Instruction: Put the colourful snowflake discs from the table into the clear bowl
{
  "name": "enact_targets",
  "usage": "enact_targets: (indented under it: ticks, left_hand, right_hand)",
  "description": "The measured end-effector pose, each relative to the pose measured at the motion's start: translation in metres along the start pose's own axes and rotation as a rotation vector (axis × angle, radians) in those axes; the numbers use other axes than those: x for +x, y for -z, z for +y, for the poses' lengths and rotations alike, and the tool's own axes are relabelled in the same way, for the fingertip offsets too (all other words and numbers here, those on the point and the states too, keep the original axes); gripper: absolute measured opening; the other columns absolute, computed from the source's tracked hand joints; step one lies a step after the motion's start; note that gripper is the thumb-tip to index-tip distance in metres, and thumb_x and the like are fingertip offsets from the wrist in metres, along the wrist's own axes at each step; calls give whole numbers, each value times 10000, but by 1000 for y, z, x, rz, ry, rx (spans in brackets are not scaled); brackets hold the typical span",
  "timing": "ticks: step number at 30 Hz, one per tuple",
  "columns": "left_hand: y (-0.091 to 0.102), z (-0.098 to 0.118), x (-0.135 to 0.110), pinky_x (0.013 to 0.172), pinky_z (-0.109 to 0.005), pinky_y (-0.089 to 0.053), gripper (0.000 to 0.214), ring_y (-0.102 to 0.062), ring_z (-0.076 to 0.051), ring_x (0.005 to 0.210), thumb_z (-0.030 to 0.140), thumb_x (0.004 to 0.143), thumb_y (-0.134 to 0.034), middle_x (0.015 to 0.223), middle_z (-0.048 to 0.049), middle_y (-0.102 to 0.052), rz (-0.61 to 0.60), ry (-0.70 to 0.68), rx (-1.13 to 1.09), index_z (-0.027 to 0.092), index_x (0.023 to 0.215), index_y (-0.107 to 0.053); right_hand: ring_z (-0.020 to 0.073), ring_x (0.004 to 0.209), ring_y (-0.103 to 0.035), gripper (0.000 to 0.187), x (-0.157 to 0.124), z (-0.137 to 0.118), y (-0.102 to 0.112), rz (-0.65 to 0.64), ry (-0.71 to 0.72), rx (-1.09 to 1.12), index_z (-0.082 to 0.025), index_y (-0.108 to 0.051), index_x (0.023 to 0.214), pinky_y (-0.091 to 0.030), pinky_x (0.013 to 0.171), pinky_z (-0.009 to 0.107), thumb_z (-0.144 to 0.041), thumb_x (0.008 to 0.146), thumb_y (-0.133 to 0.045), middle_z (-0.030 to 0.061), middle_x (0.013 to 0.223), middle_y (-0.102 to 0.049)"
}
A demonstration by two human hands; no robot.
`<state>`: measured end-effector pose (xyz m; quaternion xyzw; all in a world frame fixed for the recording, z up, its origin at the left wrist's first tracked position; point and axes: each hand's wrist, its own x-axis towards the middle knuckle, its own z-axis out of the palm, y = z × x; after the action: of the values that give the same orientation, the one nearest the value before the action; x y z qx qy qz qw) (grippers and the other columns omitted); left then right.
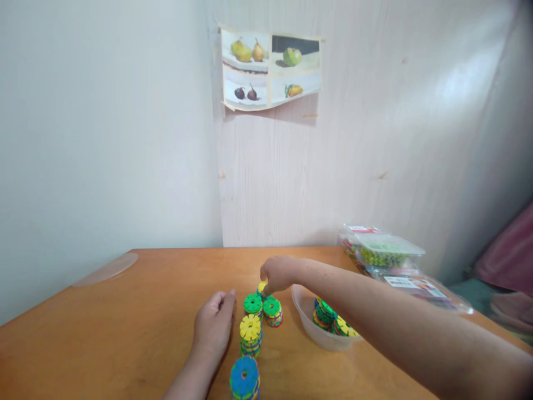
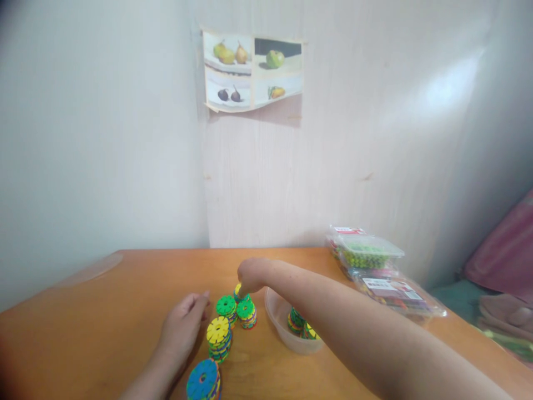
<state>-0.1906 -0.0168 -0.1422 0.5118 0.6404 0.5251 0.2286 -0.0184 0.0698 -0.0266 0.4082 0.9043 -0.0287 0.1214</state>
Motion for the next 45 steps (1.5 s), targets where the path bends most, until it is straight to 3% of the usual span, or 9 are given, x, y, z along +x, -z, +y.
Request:
enact_targets:
  ticks: [8,15,21,29,37,45]
  left_hand:
    - [2,-2,2,577,-247,-350,460,-471,-156,601,610,834,-469,559,39,-482,-4,1,20,194,651,-547]
    - [3,-3,1,580,-243,-364,465,-463,-155,610,625,826,-493,595,35,-515,-17,18,2,186,709,-593]
    - [3,2,-1,571,-232,-345,456,-449,-151,617,622,812,-512,574,44,-474,0,23,33,195,658,-555]
    - [4,10,-4,595,-233,-363,434,-476,-159,648,604,810,-517,606,36,-513,0,2,47,194,678,-570]
    - [3,10,-4,584,-235,-366,430,-476,-159,627,599,800,-529,588,33,-516,7,-13,45,193,668,-578]
    - [3,8,-4,559,-231,-348,447,-456,-149,605,608,806,-525,561,41,-478,16,-8,36,195,636,-543]
  right_hand:
    - [272,1061,-635,562,-15,0,9,66,13,-3,-195,-652,1213,-485,752,309,-480,728,-660,104,1198,-682]
    - [211,924,-627,522,-76,31,18,207,71,91,-205,-632,1191,-450,687,270,-402,710,-677,80,1116,-681]
    - [216,897,-615,457,-115,50,0,169,119,97,-224,-665,1125,-443,720,293,-415,710,-686,63,1034,-671]
    - [271,962,-614,462,-118,54,-29,74,149,9,-361,-708,1134,-437,751,337,-516,699,-693,69,1036,-655]
    - [299,1005,-599,397,-112,44,-36,39,171,-157,-338,-742,1093,-432,824,378,-444,717,-669,91,1018,-687]
    - [305,1005,-600,404,-108,45,-38,39,197,-186,-314,-748,1079,-430,823,383,-434,698,-684,103,1017,-686]
